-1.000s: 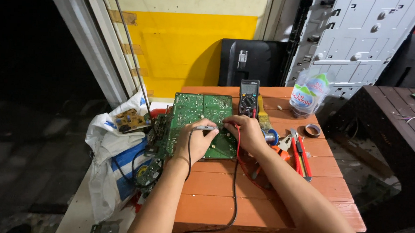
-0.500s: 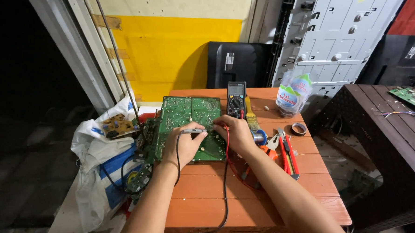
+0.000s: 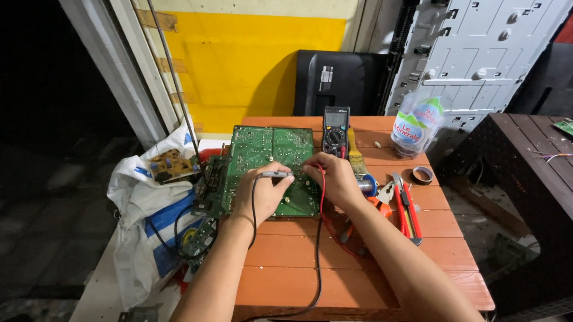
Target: The person uses a multimeter to test a green circuit board placed on a wooden table. They hold the probes against various points on the board, occasionally adjusting the board's position or flipping it over to access different areas.
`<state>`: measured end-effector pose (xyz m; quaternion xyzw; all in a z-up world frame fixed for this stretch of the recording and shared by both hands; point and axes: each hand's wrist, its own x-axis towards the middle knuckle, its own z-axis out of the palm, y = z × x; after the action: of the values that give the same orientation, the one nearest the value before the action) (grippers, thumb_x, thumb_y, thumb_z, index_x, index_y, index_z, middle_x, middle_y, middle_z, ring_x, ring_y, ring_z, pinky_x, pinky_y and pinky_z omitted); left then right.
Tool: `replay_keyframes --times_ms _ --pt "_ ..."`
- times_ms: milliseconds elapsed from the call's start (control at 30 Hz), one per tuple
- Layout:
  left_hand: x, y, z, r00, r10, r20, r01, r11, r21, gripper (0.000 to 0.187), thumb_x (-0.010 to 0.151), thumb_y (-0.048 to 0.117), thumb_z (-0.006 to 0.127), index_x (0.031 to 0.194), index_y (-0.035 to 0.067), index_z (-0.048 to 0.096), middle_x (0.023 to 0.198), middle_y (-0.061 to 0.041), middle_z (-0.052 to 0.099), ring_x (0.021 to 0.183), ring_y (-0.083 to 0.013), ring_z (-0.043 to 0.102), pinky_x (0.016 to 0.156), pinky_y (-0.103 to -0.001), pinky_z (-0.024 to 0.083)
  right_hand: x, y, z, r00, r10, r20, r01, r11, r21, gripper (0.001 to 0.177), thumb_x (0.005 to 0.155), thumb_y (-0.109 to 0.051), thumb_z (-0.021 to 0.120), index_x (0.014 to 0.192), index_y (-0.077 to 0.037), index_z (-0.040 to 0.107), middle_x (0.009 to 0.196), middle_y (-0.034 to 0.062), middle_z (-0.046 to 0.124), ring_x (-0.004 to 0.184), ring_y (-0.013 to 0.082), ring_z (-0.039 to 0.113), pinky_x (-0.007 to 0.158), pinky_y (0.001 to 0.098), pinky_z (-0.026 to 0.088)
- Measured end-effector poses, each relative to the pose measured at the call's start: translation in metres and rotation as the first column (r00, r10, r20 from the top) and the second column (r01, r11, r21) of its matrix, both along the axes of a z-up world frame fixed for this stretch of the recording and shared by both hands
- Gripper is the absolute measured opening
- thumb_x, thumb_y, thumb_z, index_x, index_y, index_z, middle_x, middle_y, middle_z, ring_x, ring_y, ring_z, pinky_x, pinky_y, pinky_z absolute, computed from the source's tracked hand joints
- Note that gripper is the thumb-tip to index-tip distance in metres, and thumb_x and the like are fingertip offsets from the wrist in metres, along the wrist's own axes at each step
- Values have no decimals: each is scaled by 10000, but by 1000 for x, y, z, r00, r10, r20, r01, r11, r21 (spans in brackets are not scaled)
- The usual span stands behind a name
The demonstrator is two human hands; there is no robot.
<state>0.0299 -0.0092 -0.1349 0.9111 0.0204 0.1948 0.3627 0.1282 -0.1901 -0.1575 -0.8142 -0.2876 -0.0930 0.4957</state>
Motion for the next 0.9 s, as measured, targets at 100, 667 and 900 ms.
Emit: replay_keyframes --times_ms 100,667,900 --pt "-3 0 5 1000 -8 -11 8 1000 -17 167 913 298 706 1036 211 778 933 -104 793 970 -334 757 838 -458 617 8 0 -8 1000 -12 10 13 999 -46 172 876 -257 797 1027 -175 787 903 125 770 937 331 747 838 443 578" --pt "-2 0 3 1000 -13 10 14 1000 -23 160 909 268 723 1037 190 780 922 -119 791 958 -339 758 818 -465 623 29 -3 -26 849 79 522 106 943 -314 106 895 -222 743 975 -159 713 821 35 672 837 269 709 722 391 572" --pt "1 1 2 1000 3 -15 -3 999 -39 162 907 271 722 1043 204 780 941 -109 792 976 -332 754 828 -460 624 25 0 -23 896 11 444 108 964 -242 104 932 -231 717 982 -140 711 814 68 677 835 311 711 735 411 574"
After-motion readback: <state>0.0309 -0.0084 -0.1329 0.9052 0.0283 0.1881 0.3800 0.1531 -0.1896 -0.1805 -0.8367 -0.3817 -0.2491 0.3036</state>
